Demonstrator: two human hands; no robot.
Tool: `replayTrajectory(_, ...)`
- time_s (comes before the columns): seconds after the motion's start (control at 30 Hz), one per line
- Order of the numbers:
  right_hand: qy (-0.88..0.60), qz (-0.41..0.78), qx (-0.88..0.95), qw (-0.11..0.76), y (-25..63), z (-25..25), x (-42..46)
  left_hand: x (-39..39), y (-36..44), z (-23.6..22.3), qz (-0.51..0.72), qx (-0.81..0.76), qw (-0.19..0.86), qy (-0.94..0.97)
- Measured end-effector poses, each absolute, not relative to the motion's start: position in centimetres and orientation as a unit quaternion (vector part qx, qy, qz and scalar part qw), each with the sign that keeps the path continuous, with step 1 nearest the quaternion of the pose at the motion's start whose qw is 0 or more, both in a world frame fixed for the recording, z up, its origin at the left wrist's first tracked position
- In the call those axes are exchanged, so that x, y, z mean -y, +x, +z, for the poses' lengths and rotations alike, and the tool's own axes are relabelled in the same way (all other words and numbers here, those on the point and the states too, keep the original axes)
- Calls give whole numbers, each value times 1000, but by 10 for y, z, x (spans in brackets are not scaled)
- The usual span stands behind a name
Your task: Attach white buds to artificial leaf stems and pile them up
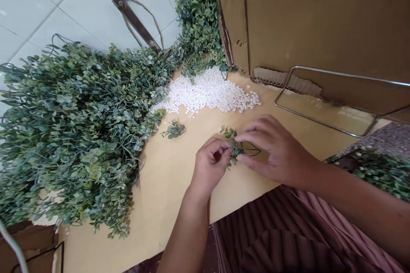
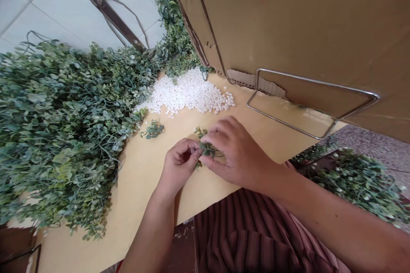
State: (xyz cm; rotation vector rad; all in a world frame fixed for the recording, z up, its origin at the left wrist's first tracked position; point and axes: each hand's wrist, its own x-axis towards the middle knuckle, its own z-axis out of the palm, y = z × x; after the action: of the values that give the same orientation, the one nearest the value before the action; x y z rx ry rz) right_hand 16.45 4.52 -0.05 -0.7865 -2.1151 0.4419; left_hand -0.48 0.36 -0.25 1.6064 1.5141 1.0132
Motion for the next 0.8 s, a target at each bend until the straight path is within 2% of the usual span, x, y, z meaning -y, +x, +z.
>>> replayTrajectory(0.1,-309,166,890,290,166,-3,-40,-4,-4,-2,395,-589,353,611)
replayTrajectory(0.17,-332,188,886,264,165,-6,-43,-4,-4,-3,407,-592,363,594)
replayTrajectory(0.4,-384,341,780,357,166,-14,-47,-4,-3,-1,436,-593,413,536)
replayTrajectory(0.57,-403,451,699,382,162,-14,-46,-5,1,1,475,-581,442,491)
replayTrajectory(0.8,-372,545,634,403,153,-14,-44,-8,6,0,502,-588,366,517)
